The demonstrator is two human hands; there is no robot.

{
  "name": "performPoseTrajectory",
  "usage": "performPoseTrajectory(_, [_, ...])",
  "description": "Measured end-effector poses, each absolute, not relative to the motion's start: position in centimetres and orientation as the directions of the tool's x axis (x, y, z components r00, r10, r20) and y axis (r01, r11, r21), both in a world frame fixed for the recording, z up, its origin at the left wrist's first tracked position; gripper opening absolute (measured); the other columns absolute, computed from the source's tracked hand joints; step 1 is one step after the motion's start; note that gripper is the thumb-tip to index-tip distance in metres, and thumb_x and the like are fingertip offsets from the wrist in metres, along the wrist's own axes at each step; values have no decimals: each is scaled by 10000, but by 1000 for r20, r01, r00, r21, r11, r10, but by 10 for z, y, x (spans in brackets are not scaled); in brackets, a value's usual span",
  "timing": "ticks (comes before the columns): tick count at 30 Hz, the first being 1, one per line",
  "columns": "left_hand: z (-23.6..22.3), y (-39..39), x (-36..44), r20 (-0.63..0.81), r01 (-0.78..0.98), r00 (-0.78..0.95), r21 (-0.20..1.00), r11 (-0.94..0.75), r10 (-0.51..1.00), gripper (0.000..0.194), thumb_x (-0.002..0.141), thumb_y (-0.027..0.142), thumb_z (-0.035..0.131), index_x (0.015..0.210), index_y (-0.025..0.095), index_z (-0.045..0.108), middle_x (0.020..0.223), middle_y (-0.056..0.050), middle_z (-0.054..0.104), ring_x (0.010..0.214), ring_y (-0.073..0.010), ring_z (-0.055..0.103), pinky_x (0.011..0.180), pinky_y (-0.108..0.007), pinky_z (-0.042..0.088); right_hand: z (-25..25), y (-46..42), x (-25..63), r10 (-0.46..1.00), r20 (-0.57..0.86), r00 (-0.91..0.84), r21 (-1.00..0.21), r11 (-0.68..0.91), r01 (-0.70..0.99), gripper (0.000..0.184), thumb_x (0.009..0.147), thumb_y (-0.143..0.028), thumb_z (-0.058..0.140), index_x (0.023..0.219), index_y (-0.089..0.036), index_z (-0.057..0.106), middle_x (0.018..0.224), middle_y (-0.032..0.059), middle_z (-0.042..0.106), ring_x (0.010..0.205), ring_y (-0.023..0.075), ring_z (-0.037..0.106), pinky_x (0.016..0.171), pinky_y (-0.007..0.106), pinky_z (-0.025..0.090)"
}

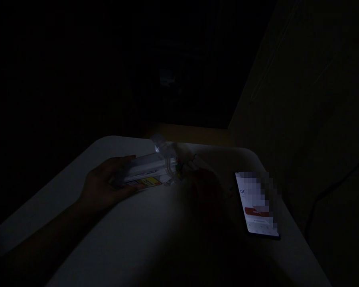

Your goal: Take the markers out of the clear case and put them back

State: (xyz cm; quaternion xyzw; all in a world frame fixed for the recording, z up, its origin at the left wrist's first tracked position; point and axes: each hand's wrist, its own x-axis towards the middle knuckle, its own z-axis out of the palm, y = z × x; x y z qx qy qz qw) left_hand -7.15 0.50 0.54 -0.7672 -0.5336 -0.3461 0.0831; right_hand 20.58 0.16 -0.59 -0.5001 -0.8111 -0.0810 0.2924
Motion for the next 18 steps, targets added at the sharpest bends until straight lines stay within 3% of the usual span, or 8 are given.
performPoseTrajectory(4, [7,6,-72,625,871,215,224,-436,750,661,651,542,652,1208,243,461,1108,-72,589,950,-239,601,790,-366,516,-9,1,203,750,563,-347,-173,518,837,378,877,-289,406,1240,-213,478,1184,87,519,1104,198,482,895,335,440])
performPoseTrajectory(13, [10,6,-76,622,837,308,183,-516,720,673,659,530,650,1222,223,446,1089,-77,595,947,-238,597,785,-358,510,-24,13,199,731,513,-449,-141,588,797,322,883,-334,372,1097,-230,589,1084,73,572,1044,211,497,887,374,418])
performPoseTrajectory(18, [11,6,-77,629,831,323,170,-530,707,666,662,523,652,1219,223,445,1089,-78,594,946,-234,596,781,-354,512,-16,12,202,714,492,-498,-131,626,768,341,897,-346,355,1125,-229,580,1102,73,567,1061,209,482,904,374,402])
